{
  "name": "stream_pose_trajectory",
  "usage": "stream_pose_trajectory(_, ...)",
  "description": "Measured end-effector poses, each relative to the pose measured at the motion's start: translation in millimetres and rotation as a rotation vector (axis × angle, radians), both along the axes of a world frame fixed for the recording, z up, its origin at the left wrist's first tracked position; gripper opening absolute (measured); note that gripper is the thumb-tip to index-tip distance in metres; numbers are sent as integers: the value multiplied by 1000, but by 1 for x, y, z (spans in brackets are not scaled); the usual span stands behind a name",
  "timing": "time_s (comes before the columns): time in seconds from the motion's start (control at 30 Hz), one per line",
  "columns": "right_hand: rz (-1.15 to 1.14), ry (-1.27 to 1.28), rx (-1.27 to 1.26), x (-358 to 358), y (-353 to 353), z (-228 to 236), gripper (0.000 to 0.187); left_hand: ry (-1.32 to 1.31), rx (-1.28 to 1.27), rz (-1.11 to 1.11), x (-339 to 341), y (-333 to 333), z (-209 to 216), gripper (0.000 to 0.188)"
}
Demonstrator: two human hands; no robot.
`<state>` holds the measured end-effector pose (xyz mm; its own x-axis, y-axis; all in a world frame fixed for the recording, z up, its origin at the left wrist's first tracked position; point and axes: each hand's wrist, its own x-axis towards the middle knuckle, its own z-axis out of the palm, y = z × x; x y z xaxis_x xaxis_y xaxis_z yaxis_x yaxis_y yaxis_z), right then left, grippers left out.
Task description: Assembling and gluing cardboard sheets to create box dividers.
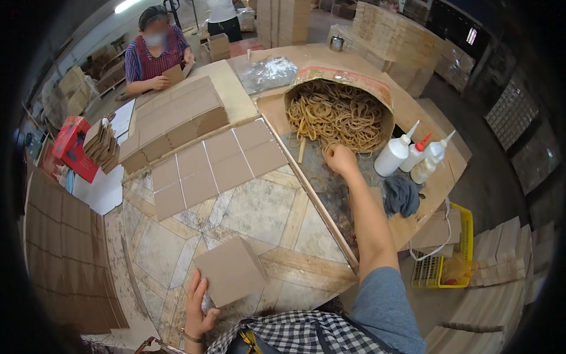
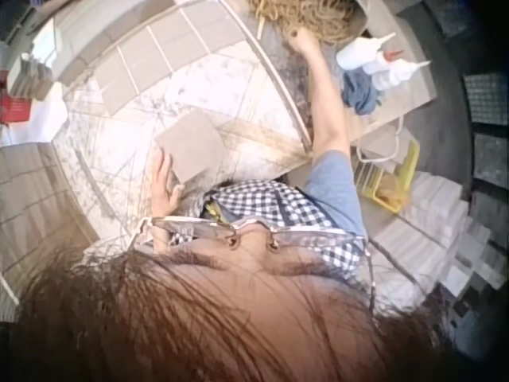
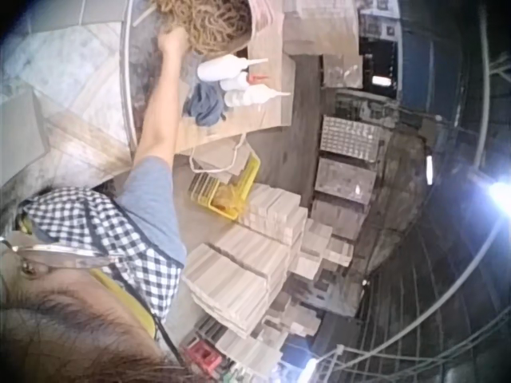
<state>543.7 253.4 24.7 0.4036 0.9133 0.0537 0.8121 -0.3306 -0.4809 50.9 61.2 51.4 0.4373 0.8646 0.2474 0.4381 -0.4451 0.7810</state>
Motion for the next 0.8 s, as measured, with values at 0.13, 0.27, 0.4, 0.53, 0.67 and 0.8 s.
stream_pose_trajectory(0.13,-10,200,76,4,-10,6,19,-119,-29,19,2,5,4,68)
stream_pose_trajectory(0.27,-70,198,72,17,-13,-14,16,-83,-26,-5,1,14,11,66)
stream_pose_trajectory(0.4,-54,249,-19,20,-12,-18,19,-104,31,0,1,14,20,55)
stream_pose_trajectory(0.53,-83,214,215,-24,-21,11,18,-13,54,16,-8,12,25,48)
stream_pose_trajectory(0.67,78,152,466,-49,-17,26,16,-79,75,-10,-1,22,23,39)
stream_pose_trajectory(0.8,425,273,-28,-169,28,10,13,-140,103,57,2,24,15,37)
